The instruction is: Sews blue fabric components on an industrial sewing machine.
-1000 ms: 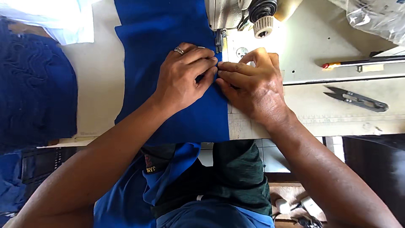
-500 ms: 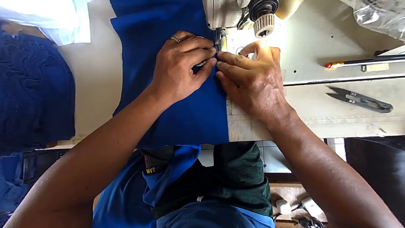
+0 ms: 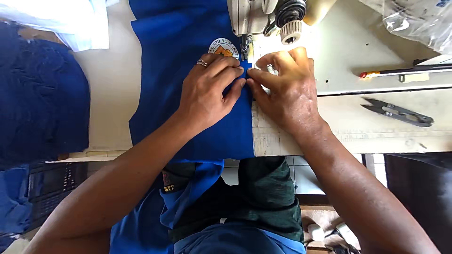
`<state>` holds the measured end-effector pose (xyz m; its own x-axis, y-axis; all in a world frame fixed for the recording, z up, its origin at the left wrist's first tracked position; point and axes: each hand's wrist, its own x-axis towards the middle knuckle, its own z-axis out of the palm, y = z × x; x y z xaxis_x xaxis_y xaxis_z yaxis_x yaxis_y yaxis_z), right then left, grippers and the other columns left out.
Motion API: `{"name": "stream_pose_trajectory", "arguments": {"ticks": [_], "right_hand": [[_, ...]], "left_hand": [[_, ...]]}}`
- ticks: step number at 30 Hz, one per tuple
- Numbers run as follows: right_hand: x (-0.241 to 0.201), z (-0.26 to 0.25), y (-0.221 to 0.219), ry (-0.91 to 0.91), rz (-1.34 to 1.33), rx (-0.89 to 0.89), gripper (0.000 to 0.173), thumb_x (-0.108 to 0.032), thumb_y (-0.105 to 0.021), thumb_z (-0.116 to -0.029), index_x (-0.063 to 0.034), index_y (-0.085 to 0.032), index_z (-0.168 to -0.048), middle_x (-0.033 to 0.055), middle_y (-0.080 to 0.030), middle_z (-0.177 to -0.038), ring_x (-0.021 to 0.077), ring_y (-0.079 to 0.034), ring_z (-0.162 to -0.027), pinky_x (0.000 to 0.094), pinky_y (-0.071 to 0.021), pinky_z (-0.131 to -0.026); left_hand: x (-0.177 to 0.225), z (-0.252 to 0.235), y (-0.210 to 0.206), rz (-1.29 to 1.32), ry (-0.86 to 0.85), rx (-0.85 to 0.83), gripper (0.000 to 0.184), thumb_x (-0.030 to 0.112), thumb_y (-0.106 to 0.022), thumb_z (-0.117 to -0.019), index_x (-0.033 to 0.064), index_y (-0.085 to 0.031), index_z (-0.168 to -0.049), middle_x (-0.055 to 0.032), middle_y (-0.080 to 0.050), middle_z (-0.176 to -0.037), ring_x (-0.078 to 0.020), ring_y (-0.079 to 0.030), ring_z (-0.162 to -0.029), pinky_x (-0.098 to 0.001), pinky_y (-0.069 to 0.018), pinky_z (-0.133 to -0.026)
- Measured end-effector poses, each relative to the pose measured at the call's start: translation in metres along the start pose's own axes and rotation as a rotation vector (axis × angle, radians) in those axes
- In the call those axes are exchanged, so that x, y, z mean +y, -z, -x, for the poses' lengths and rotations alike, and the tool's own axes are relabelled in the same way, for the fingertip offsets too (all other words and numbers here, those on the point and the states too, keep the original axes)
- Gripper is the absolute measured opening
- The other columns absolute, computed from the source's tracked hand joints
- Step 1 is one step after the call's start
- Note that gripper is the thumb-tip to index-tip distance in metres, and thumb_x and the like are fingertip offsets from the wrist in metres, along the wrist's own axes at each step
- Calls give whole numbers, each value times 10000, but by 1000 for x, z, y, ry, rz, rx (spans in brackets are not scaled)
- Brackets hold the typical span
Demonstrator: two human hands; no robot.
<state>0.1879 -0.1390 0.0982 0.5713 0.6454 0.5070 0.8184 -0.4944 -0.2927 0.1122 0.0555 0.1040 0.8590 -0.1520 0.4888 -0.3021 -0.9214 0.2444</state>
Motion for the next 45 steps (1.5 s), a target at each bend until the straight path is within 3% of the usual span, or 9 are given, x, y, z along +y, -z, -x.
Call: {"name": "stream_pose_trajectory", "arguments": {"ticks": [29, 33, 36, 45], "right_hand": [[3, -1, -2, -41, -14, 34, 278, -306, -567, -1046, -158, -801, -1070, 86, -718, -1089, 301, -601, -1002, 445, -424, -813], [7, -4, -1, -125, -126, 51, 251, -263, -583, -1039, -141, -802, -1059, 67, -728, -1079, 268, -609, -1006, 432, -441, -841], [12, -10, 5, -253, -241, 53, 240, -205, -582, -1026, -117, -795, -1096, 55, -739, -1128, 211, -630, -1059, 360, -463, -915], [12, -9, 0, -262, -200, 79, 239, -201, -573, -1027, -114, -793, -1059, 37, -735, -1128, 202, -623, -1058, 360, -459, -905]], "left_hand": [[-14, -11, -3, 43, -37, 29, 227, 240, -640, -1010, 107, -802, -1099, -82, -743, -1212, -262, -647, -1216, -373, -487, -1053], [-14, -11, -4, 43, -42, 30, 229, 242, -635, -1012, 105, -802, -1089, -83, -742, -1215, -257, -648, -1216, -370, -485, -1056], [-15, -11, -4, 44, -49, 33, 234, 239, -629, -1014, 100, -800, -1092, -86, -741, -1214, -256, -648, -1213, -374, -483, -1054], [-15, -11, -5, 35, -45, 41, 241, 254, -620, -1017, 117, -801, -1097, -74, -743, -1214, -255, -646, -1217, -370, -494, -1041]]}}
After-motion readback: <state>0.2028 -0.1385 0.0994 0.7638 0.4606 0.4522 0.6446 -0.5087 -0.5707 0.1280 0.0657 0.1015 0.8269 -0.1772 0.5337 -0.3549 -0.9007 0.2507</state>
